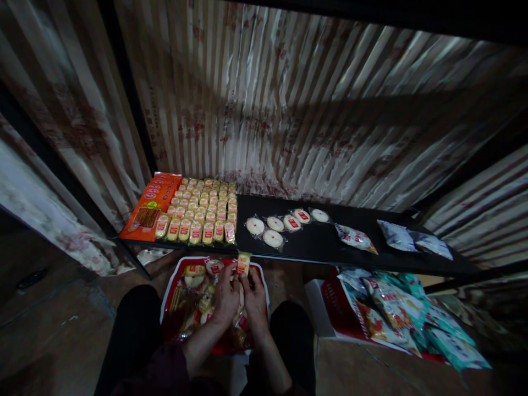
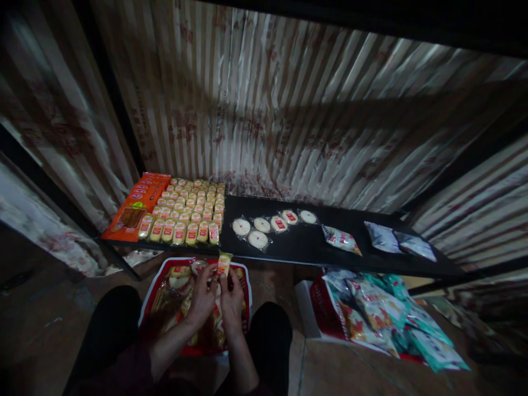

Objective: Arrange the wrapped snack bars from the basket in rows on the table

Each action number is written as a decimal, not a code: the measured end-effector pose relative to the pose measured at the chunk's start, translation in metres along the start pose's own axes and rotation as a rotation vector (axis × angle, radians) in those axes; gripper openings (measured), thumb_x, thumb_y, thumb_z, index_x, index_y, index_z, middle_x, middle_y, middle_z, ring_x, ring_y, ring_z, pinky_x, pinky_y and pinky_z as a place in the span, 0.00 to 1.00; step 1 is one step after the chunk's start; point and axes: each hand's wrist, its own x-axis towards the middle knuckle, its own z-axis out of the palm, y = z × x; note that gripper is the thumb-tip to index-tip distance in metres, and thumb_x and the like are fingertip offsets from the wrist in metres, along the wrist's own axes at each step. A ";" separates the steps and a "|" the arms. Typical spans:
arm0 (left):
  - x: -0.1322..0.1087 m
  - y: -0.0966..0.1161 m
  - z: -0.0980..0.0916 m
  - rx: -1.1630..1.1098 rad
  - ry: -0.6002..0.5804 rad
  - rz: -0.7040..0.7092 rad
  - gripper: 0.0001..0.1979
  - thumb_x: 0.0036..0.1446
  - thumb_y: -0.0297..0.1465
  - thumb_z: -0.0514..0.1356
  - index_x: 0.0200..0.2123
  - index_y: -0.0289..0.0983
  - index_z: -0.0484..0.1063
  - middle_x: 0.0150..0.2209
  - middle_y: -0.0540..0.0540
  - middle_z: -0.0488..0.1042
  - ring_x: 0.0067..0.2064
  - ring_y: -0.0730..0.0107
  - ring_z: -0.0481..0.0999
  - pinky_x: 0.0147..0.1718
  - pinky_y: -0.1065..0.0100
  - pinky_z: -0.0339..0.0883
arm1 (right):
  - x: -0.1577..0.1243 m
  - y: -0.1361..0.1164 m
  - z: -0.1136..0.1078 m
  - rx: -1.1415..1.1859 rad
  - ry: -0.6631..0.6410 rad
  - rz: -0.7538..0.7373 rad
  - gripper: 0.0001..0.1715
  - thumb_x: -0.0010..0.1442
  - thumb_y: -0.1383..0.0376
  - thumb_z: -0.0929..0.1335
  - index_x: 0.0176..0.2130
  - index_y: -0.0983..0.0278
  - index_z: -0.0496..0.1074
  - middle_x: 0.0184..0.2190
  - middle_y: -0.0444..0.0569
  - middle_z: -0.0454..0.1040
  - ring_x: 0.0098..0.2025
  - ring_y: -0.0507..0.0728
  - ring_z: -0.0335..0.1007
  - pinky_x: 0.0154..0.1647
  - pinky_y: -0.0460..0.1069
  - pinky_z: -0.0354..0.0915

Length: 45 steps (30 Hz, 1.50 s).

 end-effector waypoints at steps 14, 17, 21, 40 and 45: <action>0.061 0.016 0.030 -0.010 -0.046 0.034 0.15 0.54 0.25 0.51 0.45 0.38 0.69 0.47 0.42 0.73 0.49 0.65 0.72 0.53 0.59 0.63 | 0.060 -0.022 -0.005 0.071 -0.035 0.027 0.25 0.54 0.53 0.68 0.48 0.63 0.73 0.47 0.53 0.77 0.48 0.61 0.72 0.52 0.55 0.65; 0.077 0.023 0.035 -0.049 -0.074 0.021 0.16 0.55 0.24 0.50 0.46 0.37 0.68 0.47 0.42 0.73 0.48 0.66 0.72 0.52 0.61 0.64 | 0.080 -0.026 -0.004 0.097 -0.025 0.014 0.25 0.53 0.53 0.68 0.47 0.63 0.74 0.47 0.53 0.77 0.49 0.62 0.72 0.52 0.55 0.65; 0.102 0.031 0.044 -0.079 -0.079 -0.019 0.15 0.54 0.23 0.51 0.45 0.37 0.68 0.47 0.42 0.73 0.48 0.67 0.72 0.52 0.61 0.63 | 0.111 -0.028 -0.001 0.044 -0.050 -0.022 0.25 0.53 0.53 0.68 0.48 0.63 0.73 0.47 0.52 0.77 0.49 0.62 0.72 0.53 0.56 0.65; 0.214 0.055 0.090 0.006 -0.043 -0.056 0.20 0.54 0.22 0.52 0.50 0.38 0.68 0.48 0.43 0.74 0.51 0.66 0.72 0.53 0.62 0.62 | 0.248 -0.051 0.015 -0.164 -0.107 -0.219 0.19 0.55 0.61 0.66 0.47 0.62 0.72 0.38 0.51 0.79 0.41 0.61 0.75 0.46 0.55 0.67; 0.240 0.057 0.099 0.026 -0.035 -0.069 0.18 0.54 0.23 0.53 0.49 0.38 0.69 0.47 0.42 0.75 0.51 0.65 0.72 0.52 0.64 0.63 | 0.274 -0.054 0.022 -0.262 -0.087 -0.258 0.18 0.55 0.63 0.66 0.46 0.63 0.73 0.38 0.52 0.79 0.41 0.61 0.75 0.45 0.54 0.67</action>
